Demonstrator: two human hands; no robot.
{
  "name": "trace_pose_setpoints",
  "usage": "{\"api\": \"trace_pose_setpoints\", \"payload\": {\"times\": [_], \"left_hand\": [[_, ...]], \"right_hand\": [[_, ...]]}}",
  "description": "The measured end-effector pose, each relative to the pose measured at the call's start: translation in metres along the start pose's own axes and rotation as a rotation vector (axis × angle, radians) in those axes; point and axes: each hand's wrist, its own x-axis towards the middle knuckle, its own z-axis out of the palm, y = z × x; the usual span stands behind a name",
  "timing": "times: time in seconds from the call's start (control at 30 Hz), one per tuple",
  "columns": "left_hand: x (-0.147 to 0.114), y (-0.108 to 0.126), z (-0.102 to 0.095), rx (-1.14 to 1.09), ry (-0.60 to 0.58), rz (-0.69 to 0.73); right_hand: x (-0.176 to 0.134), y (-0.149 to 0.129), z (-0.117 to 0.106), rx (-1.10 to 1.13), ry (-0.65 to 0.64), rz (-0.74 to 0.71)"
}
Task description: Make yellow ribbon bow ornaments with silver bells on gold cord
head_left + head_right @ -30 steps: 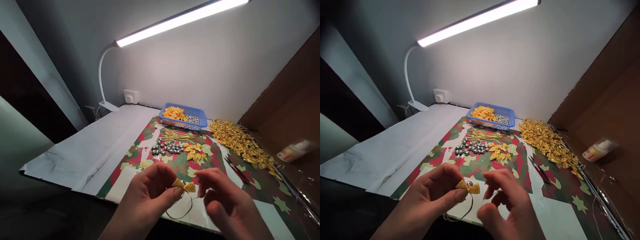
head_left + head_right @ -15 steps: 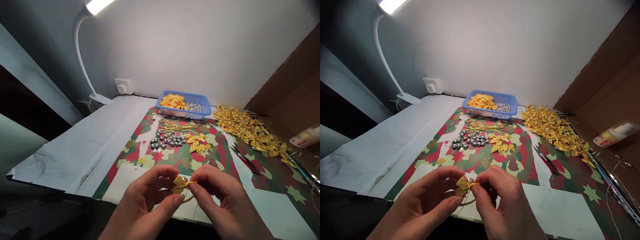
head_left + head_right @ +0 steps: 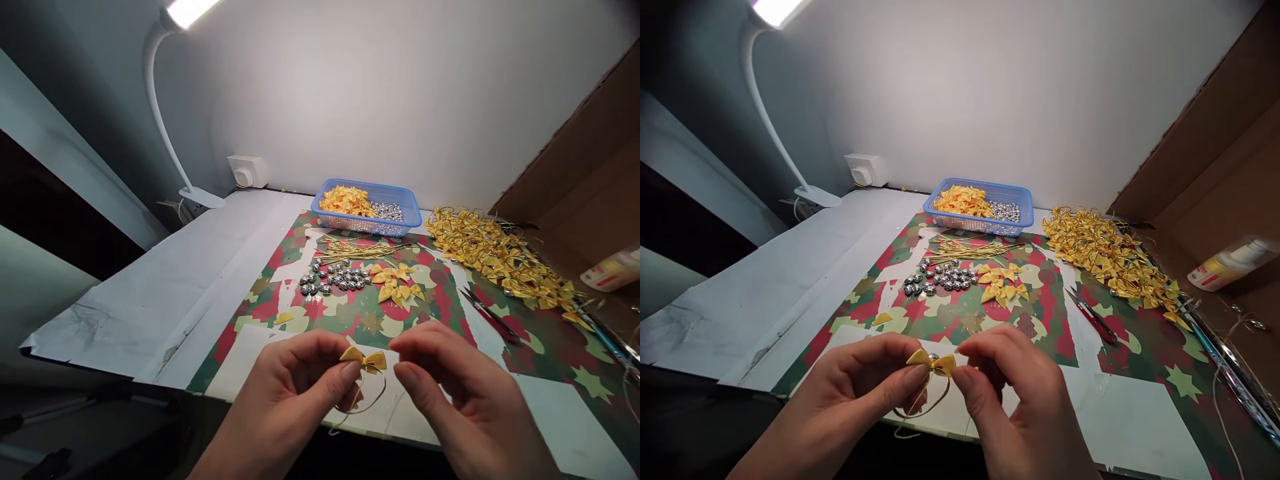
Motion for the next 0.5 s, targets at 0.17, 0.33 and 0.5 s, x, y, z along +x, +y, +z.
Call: {"api": "trace_pose_setpoints", "payload": {"times": [0.17,0.33,0.5], "left_hand": [[0.002,-0.002,0.002,-0.019,0.071,0.053],[-0.001,-0.004,0.004,-0.026,0.105,0.086],[-0.005,-0.003,0.002,0.03,0.068,0.074]], "right_hand": [[-0.008,0.001,0.007,-0.163,-0.001,-0.158],[-0.004,0.005,0.017,-0.202,0.013,-0.184],[-0.002,0.003,0.022,-0.229,0.067,-0.247]]}}
